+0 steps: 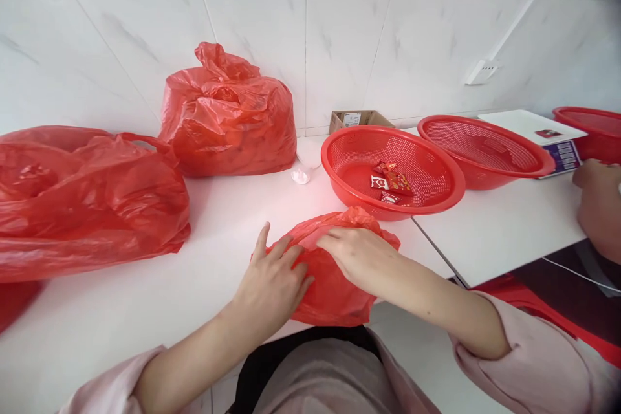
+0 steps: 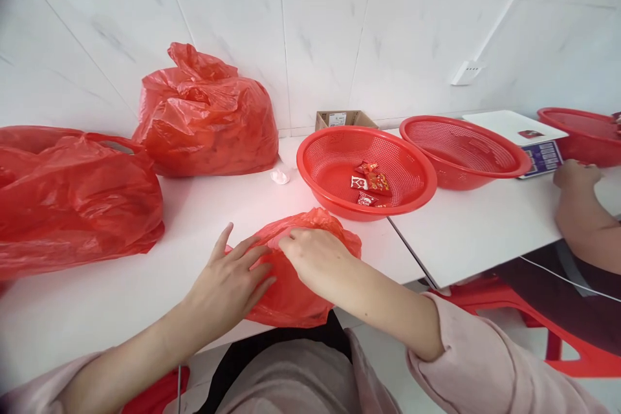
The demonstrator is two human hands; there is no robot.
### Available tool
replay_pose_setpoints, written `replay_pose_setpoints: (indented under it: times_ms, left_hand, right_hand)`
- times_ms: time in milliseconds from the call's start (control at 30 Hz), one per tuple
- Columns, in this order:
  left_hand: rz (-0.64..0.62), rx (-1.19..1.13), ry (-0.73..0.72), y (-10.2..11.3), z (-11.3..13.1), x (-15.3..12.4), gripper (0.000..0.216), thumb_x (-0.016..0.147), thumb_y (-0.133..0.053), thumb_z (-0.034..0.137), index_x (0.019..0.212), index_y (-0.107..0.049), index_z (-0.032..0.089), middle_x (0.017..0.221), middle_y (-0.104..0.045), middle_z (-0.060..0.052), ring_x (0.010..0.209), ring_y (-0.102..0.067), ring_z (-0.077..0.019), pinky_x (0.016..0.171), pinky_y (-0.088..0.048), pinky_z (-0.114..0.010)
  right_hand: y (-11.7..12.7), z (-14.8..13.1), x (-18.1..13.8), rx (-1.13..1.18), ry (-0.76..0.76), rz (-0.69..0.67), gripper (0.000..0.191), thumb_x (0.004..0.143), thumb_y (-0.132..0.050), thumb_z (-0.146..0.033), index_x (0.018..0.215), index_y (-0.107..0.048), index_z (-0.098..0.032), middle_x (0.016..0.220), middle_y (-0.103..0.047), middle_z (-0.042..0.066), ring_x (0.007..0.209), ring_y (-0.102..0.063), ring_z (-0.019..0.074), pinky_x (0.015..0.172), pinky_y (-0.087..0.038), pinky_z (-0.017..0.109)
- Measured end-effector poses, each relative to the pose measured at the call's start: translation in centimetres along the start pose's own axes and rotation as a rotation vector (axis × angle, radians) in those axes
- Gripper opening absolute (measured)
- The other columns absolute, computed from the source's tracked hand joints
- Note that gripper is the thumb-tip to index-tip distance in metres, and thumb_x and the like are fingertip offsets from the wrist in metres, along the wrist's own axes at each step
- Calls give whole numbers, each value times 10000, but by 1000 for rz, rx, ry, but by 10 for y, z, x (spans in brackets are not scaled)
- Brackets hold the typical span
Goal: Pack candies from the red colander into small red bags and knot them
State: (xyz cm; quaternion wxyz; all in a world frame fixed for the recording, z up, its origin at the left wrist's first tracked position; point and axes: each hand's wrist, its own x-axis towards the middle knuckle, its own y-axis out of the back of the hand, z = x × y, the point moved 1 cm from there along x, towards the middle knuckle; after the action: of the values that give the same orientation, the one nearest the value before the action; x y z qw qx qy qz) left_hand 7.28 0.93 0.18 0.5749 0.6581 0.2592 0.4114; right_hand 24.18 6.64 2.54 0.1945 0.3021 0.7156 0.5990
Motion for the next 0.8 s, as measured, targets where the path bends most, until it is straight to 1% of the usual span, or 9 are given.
replay_pose_setpoints:
  times_ms: [100, 233, 300, 367, 467, 533, 633, 700, 800]
  left_hand:
    - [-120, -12, -6, -7, -4, -5, 309, 886, -588, 261, 626, -746, 206, 1143, -711, -127, 1265, -522, -402, 1113, -161, -741]
    - [-280, -19, 97, -15, -18, -13, 258, 865, -659, 357, 668, -780, 243, 1213, -705, -77, 1346, -443, -404, 1111, -22, -752]
    - [-323, 33, 160, -13, -31, -16, 190, 825, -712, 319, 674, -777, 225, 1226, -700, -88, 1359, -419, -420, 1091, 23, -764]
    - [-342, 95, 195, -5, -47, -18, 117, 765, -752, 214, 650, -756, 196, 1243, -687, -111, 1364, -393, -454, 1057, 34, -794]
    - [-327, 133, 189, 9, -67, -21, 140, 690, -705, 50, 672, -724, 188, 1220, -693, -113, 1366, -379, -474, 1030, -12, -818]
    - [-288, 92, 179, 14, -74, -22, 201, 711, -642, 28, 747, -715, 212, 1212, -698, -78, 1358, -406, -451, 1041, -78, -803]
    - [-164, -42, 220, 18, -73, -21, 202, 827, -558, 121, 864, -695, 265, 1235, -692, -10, 1324, -473, -389, 1063, -159, -763]
    - [-17, -145, 285, 20, -68, -21, 173, 879, -531, 217, 910, -686, 287, 1189, -710, 2, 1256, -547, -336, 1083, -205, -724]
    - [283, -297, 461, 23, -61, -30, 151, 883, -561, 356, 941, -686, 294, 1229, -659, -27, 1166, -601, -290, 1010, -441, -572]
  right_hand:
    - [-12, 3, 12, -131, 122, -62, 308, 885, -434, -3, 1007, -697, -107, 937, -710, 97, 885, -672, 222, 709, -485, 296]
    - [-27, 19, 12, -189, 202, -147, 227, 857, -604, -98, 1058, -701, -136, 1021, -700, 134, 948, -659, 291, 782, -520, 387]
    - [-29, 29, 7, -194, 122, -210, 515, 766, -740, -185, 1266, -619, -166, 1216, -629, 176, 1030, -633, 353, 827, -523, 453]
    - [-27, 37, 3, -162, -22, -308, 872, 678, -813, -264, 1460, -433, -213, 1369, -520, 197, 1101, -600, 398, 861, -517, 489]
    - [-25, 42, 3, -78, -163, -422, 1018, 680, -787, -356, 1544, -258, -262, 1406, -485, 186, 1151, -581, 404, 882, -515, 480]
    - [-23, 39, 5, -62, -184, -428, 981, 696, -773, -376, 1537, -285, -244, 1397, -495, 197, 1176, -569, 405, 903, -506, 483]
    - [-10, 30, 4, -37, -179, -388, 802, 770, -727, -346, 1485, -402, -185, 1423, -480, 211, 1241, -526, 399, 953, -481, 491]
    - [10, 24, 0, 87, -97, -342, 661, 840, -665, -384, 1447, -464, -221, 1453, -478, 151, 1284, -501, 355, 1004, -453, 467]
    - [54, 29, -3, 290, 15, -146, 482, 914, -555, -476, 1364, -548, -303, 1375, -577, 36, 1213, -571, 247, 995, -464, 366]
